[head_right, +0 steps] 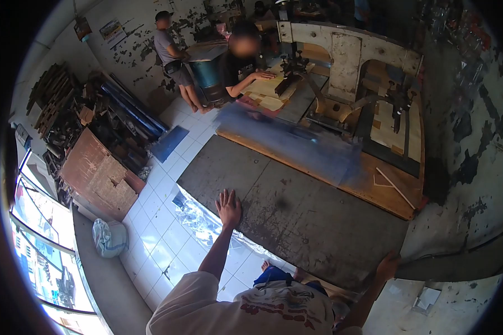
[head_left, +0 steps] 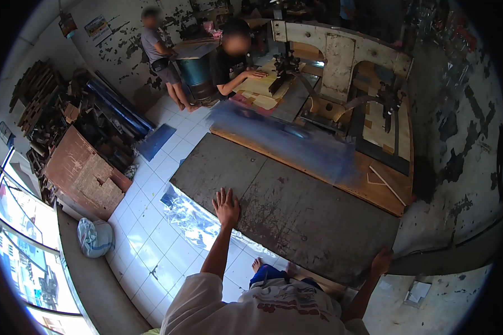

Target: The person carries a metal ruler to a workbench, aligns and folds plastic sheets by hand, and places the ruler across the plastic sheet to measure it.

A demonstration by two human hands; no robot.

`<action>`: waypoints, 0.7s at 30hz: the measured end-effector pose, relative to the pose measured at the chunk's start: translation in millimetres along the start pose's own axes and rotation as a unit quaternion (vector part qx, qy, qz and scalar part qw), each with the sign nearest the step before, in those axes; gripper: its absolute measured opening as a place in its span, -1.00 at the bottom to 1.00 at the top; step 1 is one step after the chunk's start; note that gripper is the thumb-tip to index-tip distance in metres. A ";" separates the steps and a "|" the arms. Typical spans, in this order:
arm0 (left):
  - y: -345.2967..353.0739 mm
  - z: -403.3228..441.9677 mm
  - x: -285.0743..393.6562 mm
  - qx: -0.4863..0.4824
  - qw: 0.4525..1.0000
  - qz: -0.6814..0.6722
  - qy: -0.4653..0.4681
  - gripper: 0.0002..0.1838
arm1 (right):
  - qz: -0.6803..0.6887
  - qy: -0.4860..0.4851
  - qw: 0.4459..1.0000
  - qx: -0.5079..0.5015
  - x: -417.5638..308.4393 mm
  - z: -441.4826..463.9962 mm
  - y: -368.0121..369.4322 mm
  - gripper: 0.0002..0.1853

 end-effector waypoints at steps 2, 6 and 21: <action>-1.5 -5.7 -1.7 -0.004 1.000 0.002 0.000 -0.48 | -0.021 0.014 1.000 -0.015 10.7 0.6 8.4 -0.38; -0.5 1.8 -1.2 0.001 1.000 -0.002 -0.003 -0.51 | -0.003 0.021 1.000 0.000 12.8 7.0 22.4 -0.38; -6.0 1.4 -0.9 0.020 0.999 -0.039 -0.007 -0.55 | -0.010 0.020 1.000 -0.001 0.7 2.1 1.0 -0.39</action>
Point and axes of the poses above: each hand's wrist, its own z-axis towards the middle knuckle, its own y-axis out of the palm, x = y × z, the point moved 8 cm from there along z, towards the middle knuckle, and after that the axes turned 8 degrees about -z, right-handed, at the moved point
